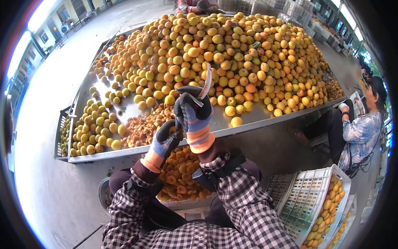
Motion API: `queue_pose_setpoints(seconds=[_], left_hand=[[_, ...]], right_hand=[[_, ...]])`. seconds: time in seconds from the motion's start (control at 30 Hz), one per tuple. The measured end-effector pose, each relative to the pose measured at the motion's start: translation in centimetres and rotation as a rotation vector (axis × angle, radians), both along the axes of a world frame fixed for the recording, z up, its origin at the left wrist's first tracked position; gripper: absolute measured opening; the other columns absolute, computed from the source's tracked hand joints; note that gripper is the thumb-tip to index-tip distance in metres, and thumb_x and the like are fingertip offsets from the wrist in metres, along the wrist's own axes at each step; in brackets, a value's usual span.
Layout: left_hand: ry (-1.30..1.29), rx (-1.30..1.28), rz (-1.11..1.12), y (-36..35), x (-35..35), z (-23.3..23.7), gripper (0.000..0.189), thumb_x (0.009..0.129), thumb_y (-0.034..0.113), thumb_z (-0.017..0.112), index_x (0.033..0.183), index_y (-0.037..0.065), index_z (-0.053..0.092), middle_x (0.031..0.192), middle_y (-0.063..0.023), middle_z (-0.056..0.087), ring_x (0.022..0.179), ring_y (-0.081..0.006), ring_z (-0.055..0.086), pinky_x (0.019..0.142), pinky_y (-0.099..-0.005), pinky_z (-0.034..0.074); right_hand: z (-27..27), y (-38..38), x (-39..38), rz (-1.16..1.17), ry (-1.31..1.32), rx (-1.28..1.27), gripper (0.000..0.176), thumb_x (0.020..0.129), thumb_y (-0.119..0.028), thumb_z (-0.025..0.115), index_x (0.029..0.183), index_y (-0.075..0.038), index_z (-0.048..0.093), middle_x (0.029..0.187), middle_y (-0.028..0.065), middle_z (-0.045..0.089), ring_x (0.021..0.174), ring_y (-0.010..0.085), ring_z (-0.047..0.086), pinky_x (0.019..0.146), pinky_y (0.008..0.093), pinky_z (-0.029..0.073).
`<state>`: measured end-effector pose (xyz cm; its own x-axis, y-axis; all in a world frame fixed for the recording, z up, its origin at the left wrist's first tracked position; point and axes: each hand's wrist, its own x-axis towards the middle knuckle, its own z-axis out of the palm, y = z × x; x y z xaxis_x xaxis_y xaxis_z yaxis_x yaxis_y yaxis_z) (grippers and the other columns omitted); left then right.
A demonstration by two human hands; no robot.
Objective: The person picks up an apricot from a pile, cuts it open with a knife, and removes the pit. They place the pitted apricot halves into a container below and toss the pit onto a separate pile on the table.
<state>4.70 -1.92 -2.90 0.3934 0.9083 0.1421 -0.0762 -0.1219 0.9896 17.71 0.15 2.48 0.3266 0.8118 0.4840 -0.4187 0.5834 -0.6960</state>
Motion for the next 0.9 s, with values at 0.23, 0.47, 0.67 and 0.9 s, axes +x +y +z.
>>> queue_pose_setpoints(seconds=[0.23, 0.47, 0.67, 0.9], left_hand=[[0.177, 0.132, 0.088, 0.0, -0.1, 0.1, 0.029, 0.086, 0.002, 0.063, 0.115, 0.002, 0.057, 0.09, -0.0092, 0.065, 0.082, -0.0156, 0.061, 0.075, -0.03, 0.049], [0.458, 0.426, 0.112, 0.6, -0.3, 0.5, 0.026, 0.085, 0.004, 0.062, 0.111, 0.004, 0.059, 0.093, -0.0206, 0.065, 0.088, -0.0413, 0.061, 0.074, -0.0395, 0.05], [0.646, 0.541, 0.125, 0.8, -0.2, 0.9, 0.037, 0.078, -0.001, 0.06, 0.115, 0.005, 0.058, 0.1, -0.0202, 0.064, 0.093, -0.0399, 0.062, 0.077, -0.0425, 0.051], [0.717, 0.671, 0.182, 2.2, -0.6, 0.6, 0.02, 0.083, 0.017, 0.068, 0.102, 0.011, 0.064, 0.087, -0.0137, 0.066, 0.08, -0.035, 0.064, 0.068, -0.0432, 0.05]], right_hand=[[0.3, 0.1, -0.1, 0.094, 0.353, -0.307, 0.019, 0.098, -0.03, 0.054, 0.101, -0.011, 0.053, 0.061, -0.0021, 0.045, 0.043, 0.0067, 0.034, 0.039, 0.0221, 0.028], [-1.8, 1.5, 0.5, 0.014, 0.403, -0.573, 0.015, 0.097, -0.03, 0.055, 0.096, -0.015, 0.054, 0.061, -0.004, 0.043, 0.045, 0.0068, 0.033, 0.041, 0.0234, 0.026], [-3.4, 3.5, 0.8, -0.066, 0.708, -0.786, 0.016, 0.094, -0.029, 0.061, 0.084, -0.021, 0.052, 0.059, -0.0047, 0.043, 0.043, 0.0091, 0.032, 0.039, 0.0241, 0.023], [-3.6, 4.0, 1.2, -0.053, 0.683, -0.837, 0.019, 0.093, -0.03, 0.058, 0.083, -0.016, 0.053, 0.061, -0.0004, 0.049, 0.04, 0.0139, 0.039, 0.036, 0.0288, 0.03]])
